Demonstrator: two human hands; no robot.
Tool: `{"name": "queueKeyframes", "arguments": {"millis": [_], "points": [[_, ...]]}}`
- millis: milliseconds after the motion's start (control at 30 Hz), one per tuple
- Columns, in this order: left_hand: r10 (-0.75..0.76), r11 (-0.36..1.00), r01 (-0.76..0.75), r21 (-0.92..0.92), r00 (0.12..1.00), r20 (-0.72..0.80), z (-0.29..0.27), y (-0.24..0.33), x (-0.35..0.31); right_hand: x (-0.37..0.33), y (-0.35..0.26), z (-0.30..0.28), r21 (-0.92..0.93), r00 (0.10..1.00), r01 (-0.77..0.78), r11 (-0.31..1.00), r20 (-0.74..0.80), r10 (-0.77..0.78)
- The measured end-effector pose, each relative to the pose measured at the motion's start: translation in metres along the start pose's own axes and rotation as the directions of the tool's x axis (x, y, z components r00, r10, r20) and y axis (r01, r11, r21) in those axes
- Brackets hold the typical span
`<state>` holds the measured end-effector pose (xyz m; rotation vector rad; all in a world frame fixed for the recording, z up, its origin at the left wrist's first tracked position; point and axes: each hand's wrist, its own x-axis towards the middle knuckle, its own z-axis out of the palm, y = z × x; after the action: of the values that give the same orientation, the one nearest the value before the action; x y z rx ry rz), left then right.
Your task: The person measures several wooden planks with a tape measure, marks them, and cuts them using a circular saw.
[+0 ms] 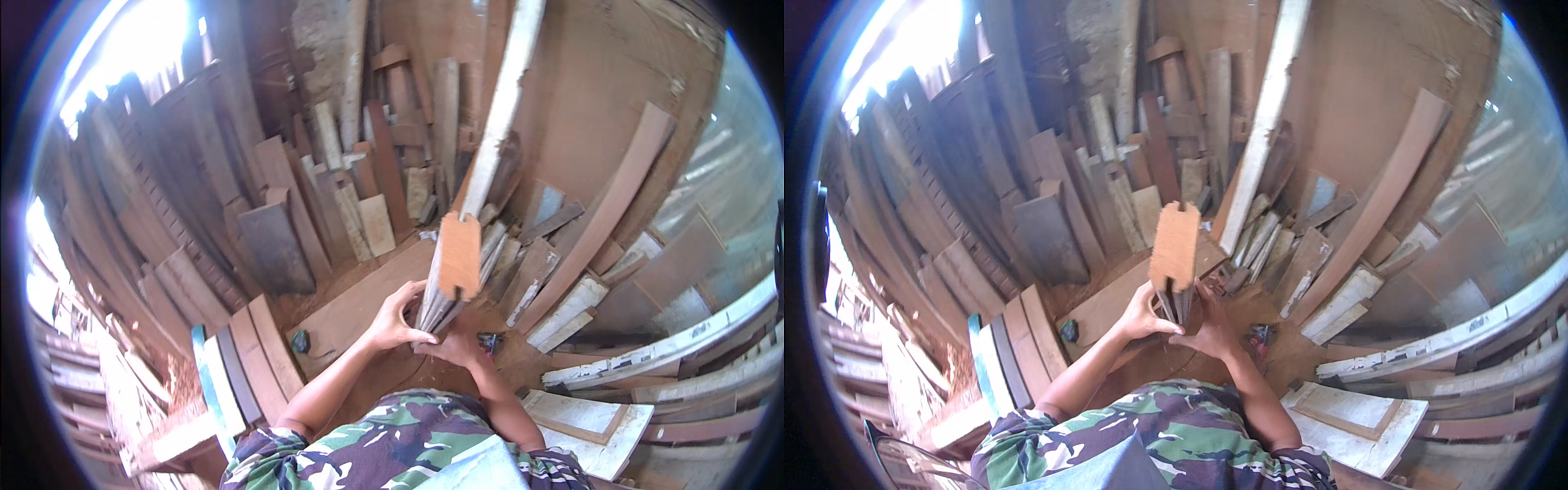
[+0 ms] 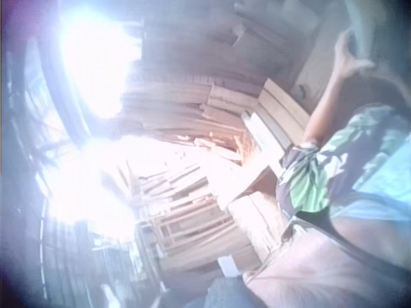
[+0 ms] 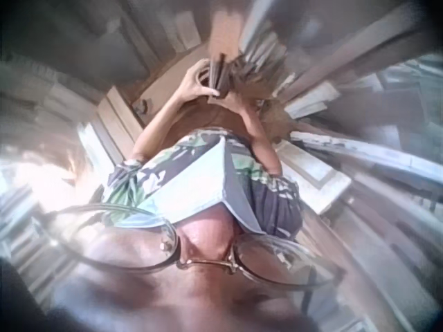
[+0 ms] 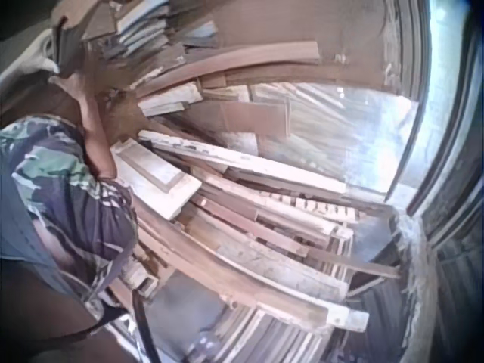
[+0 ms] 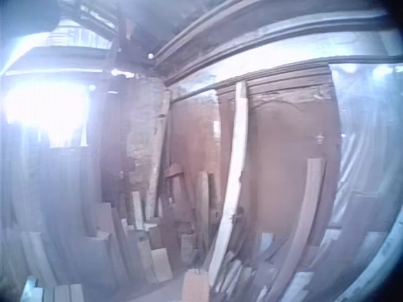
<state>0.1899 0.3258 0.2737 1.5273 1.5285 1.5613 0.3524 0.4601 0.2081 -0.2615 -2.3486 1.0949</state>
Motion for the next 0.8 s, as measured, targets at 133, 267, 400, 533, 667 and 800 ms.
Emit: {"name": "queueKeyframes", "arguments": {"millis": [133,267,400,533,667,800], "points": [[-0.224,0.954,0.22,-0.203,0.975,0.004,-0.018,-0.011,-0.041,0.016,-0.026,0.02,0.19,0.997,-0.055,0.98,0.056,0.045],[-0.267,0.93,0.271,-0.249,0.962,0.047,-0.039,-0.033,-0.067,0.009,-0.012,0.036,-0.015,0.985,-0.103,0.995,0.137,0.104],[-0.273,0.951,0.298,0.076,0.932,-0.239,-0.055,-0.1,-0.12,0.018,-0.003,0.041,-0.102,0.959,-0.17,0.98,0.211,0.188],[-0.397,0.274,0.887,0.371,0.456,-0.796,-0.078,-0.179,-0.182,0.04,0.051,0.022,-0.293,0.96,-0.12,0.949,0.21,0.186],[-0.233,-0.047,0.932,0.358,0.339,-0.912,-0.108,-0.23,-0.218,0.107,0.087,0.013,-0.503,0.915,0.0,0.864,0.349,0.204],[-0.288,-0.227,0.913,0.34,0.27,-0.919,-0.127,-0.275,-0.232,0.176,0.15,0.035,-0.601,0.802,0.158,0.783,0.541,0.254]]}}
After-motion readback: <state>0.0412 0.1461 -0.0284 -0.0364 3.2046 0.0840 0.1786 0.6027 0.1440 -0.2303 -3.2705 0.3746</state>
